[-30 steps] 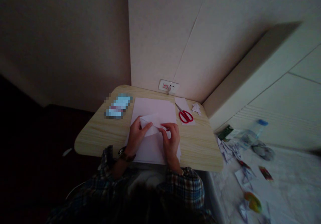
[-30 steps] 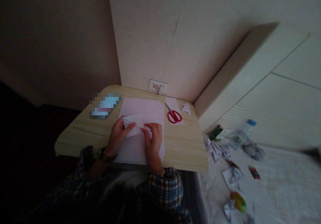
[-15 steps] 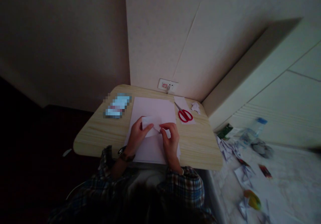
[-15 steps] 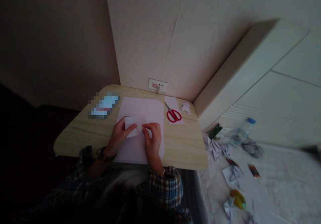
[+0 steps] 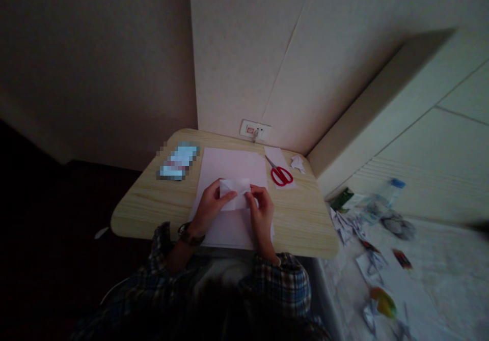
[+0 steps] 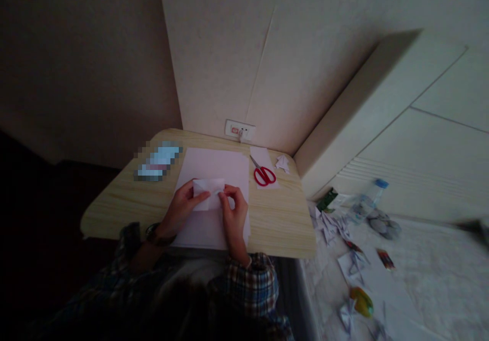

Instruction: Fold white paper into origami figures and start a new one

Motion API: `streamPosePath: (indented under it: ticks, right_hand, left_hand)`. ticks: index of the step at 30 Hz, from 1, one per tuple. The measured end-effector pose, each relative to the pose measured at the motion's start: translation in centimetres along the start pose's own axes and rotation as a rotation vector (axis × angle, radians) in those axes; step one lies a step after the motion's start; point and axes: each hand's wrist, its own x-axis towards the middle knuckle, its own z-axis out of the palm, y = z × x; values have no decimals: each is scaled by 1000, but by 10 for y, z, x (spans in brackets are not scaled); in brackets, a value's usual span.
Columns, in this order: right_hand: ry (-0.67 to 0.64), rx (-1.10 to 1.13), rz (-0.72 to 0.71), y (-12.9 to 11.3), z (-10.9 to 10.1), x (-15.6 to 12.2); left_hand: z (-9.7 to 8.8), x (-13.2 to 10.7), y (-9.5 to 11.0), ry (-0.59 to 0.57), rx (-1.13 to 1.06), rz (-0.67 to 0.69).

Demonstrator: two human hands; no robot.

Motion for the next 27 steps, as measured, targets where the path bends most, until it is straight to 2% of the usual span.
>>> streamPosePath:
  ticks: [4, 27]
  right_hand:
    - [22, -14, 39, 1, 0, -1]
    - [84, 29, 53, 0, -1, -4]
  left_hand:
    - [0, 0, 0, -11, 4, 4]
    - [4, -4, 12, -42, 83, -32]
